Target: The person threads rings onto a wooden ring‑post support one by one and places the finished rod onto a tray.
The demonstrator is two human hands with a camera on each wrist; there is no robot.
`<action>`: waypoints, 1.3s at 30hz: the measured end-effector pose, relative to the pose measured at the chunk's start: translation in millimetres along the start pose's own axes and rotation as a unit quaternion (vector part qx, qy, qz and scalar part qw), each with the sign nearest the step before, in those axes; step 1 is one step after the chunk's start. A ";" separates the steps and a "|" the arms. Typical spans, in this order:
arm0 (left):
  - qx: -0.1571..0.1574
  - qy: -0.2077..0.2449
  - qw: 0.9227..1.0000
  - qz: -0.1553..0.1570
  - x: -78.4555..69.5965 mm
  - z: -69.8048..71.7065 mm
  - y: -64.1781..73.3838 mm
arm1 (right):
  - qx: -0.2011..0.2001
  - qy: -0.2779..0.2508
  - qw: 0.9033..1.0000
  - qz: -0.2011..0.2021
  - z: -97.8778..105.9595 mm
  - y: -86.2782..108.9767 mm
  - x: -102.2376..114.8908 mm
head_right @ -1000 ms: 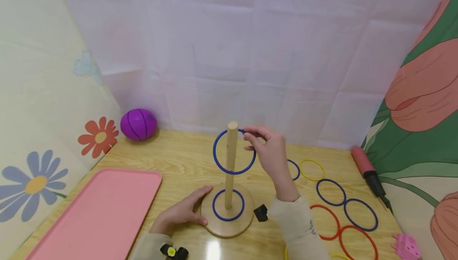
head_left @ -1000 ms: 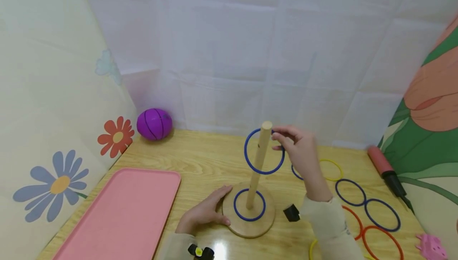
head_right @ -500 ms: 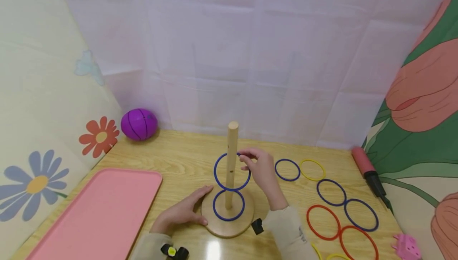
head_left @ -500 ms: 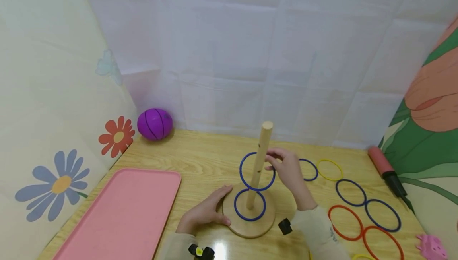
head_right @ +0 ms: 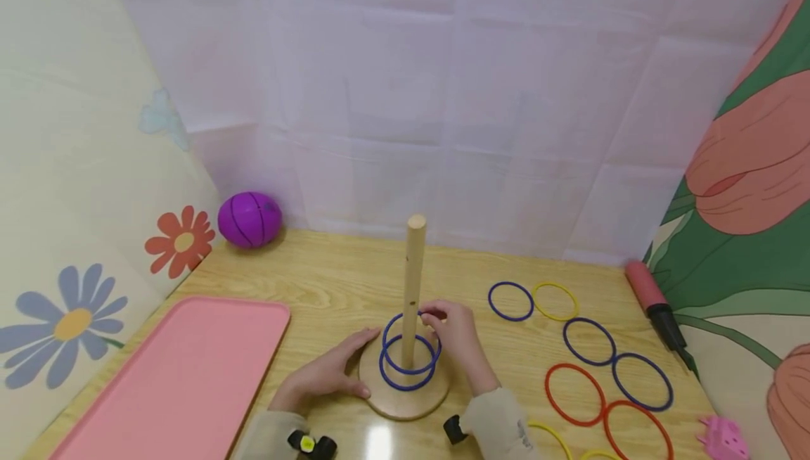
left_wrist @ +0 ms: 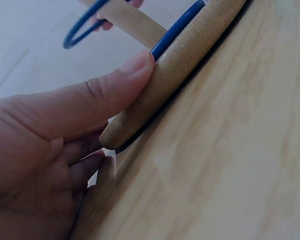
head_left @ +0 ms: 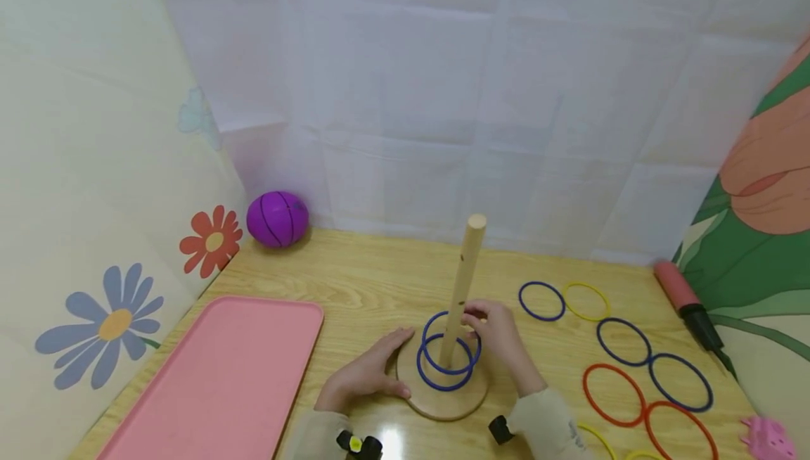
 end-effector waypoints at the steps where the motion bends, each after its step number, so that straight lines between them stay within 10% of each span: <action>1: 0.000 0.001 1.000 0.000 -0.1 -0.1 -0.1 | 0.001 0.008 1.000 0.007 -2.1 0.7 -2.7; 12: 0.006 -0.001 1.000 0.005 0.3 -0.9 -0.8 | 0.026 0.012 1.000 -0.001 -18.9 5.9 -27.3; 23: 0.001 0.004 1.000 0.007 2.1 -1.2 -1.6 | 0.002 0.125 0.991 0.053 -18.2 4.9 -24.9; 39: 0.007 0.003 1.000 0.007 0.7 -0.7 -1.4 | 0.005 0.145 0.989 0.001 -8.6 1.2 -36.1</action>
Point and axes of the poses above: each hand's wrist, its own y-axis away from the middle knuckle, its own z-axis out of the back of the hand, x = y × z, the point moved 7 cm from there along -y, towards the middle knuckle, and after that the axes turned 3 degrees about -y, right-handed, at the moved point
